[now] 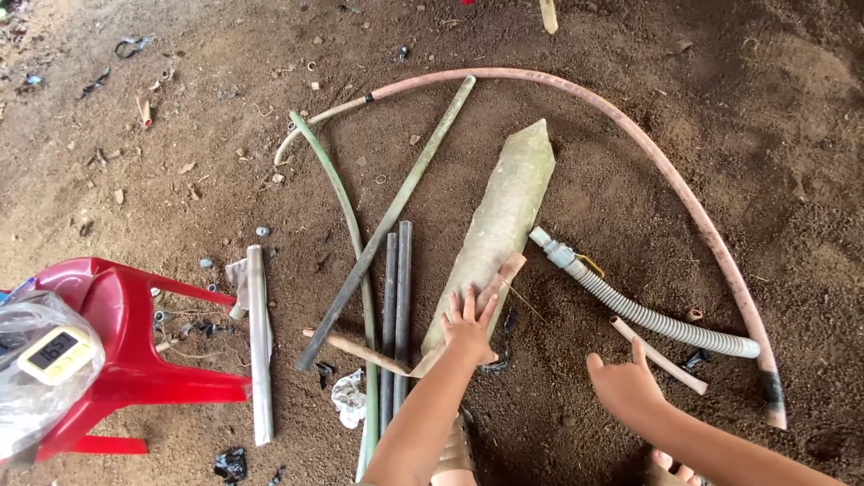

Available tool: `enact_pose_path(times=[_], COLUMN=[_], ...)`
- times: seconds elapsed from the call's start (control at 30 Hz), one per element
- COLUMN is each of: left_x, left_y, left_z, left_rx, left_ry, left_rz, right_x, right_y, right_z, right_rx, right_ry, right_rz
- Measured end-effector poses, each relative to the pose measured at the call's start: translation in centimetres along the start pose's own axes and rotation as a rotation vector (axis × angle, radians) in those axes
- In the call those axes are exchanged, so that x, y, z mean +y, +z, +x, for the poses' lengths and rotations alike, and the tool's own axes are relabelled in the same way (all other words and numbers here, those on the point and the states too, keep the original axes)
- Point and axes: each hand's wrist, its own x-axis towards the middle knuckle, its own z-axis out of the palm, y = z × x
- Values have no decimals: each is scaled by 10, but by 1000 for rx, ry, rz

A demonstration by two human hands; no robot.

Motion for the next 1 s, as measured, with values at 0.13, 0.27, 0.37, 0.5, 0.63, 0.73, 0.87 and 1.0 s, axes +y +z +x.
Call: enact_pose_path(times=[0.13, 0.27, 0.37, 0.5, 0.63, 0.73, 0.87, 1.0], left_x=[1, 2, 2, 0, 0, -1, 0, -2], left_y=[2, 0, 0, -1, 9, 13, 12, 13], left_z=[7, 4, 3, 2, 9, 14, 13, 14], left_rx=[0, -5, -9, -19, 60, 67, 80, 80], left_ry=[-15, -17, -24, -20, -15, -19, -35, -25], left_rz=[-24, -61, -8, 1, -186, -162, -152, -143], right_x=[-3, -8, -12, -14, -19, -20, -15, -6], right_y=[-3, -4, -45, -57, -55, -72, -74, -50], right_z=[12, 19, 3, 11, 24, 25, 26, 23], right_rx=[7, -29, -5, -1, 105, 127, 146, 115], right_ry=[-36, -66, -18, -9, 30, 7, 1, 47], right_rz=[-21, -19, 65, 123, 80, 80, 116, 150])
